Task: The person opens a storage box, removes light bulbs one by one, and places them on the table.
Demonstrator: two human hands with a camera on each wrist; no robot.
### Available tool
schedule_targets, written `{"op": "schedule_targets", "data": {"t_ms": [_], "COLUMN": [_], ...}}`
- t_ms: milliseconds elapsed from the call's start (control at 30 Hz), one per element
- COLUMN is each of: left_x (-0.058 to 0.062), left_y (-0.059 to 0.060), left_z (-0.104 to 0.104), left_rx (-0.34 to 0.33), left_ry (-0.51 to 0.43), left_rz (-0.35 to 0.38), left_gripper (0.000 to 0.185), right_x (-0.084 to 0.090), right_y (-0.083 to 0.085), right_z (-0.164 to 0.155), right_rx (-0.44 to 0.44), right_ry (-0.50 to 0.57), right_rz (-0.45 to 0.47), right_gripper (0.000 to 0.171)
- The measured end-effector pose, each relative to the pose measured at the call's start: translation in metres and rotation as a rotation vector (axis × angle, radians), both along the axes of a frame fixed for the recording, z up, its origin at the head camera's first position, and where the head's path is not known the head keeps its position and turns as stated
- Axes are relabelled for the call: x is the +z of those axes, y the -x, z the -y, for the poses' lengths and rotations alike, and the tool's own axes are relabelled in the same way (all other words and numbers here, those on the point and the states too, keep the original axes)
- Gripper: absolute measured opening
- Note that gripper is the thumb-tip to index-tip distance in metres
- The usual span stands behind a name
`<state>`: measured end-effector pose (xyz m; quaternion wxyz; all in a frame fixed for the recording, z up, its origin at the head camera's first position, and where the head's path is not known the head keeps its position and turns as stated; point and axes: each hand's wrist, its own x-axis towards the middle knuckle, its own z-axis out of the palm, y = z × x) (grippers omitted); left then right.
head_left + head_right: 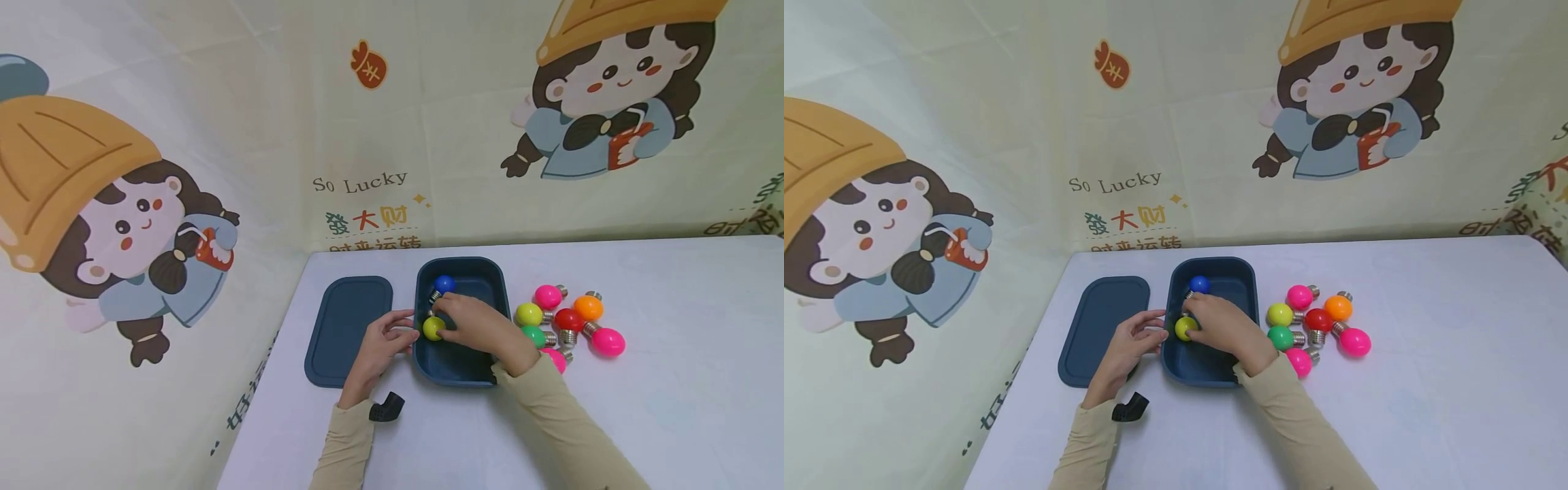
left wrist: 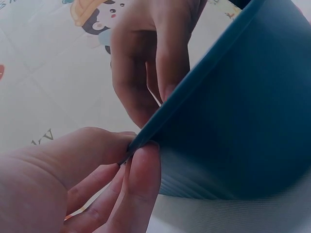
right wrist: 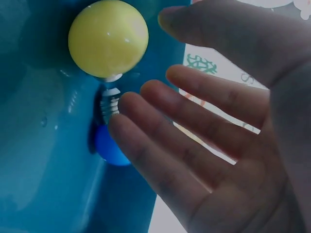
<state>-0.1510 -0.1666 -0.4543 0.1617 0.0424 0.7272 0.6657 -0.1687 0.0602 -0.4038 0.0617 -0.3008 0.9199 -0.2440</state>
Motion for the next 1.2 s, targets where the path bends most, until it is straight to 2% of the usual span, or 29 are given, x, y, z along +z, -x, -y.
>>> {"op": "schedule_targets", "data": {"t_ms": [267, 533, 867, 1200], "left_x": [0.000, 0.000, 0.000, 0.002], "left_y": [0.000, 0.000, 0.001, 0.001], "left_z": [0.001, 0.001, 0.000, 0.000], "left_rx": [-0.011, -0.005, -0.004, 0.000], "left_ry": [-0.004, -0.001, 0.004, 0.001], "left_rz": [-0.018, -0.001, 0.008, 0.012], "left_gripper": [0.050, 0.048, 0.048, 0.048], "right_x": [-0.005, -0.012, -0.022, -0.024], "right_y": [0.003, 0.006, 0.012, 0.013], "right_z": [0.006, 0.009, 0.006, 0.009], "right_rx": [0.007, 0.022, 0.017, 0.003], "right_ry": [-0.004, -0.007, 0.017, 0.035], "right_rz": [0.014, 0.015, 0.079, 0.123], "right_gripper": [0.035, 0.033, 0.037, 0.046]}}
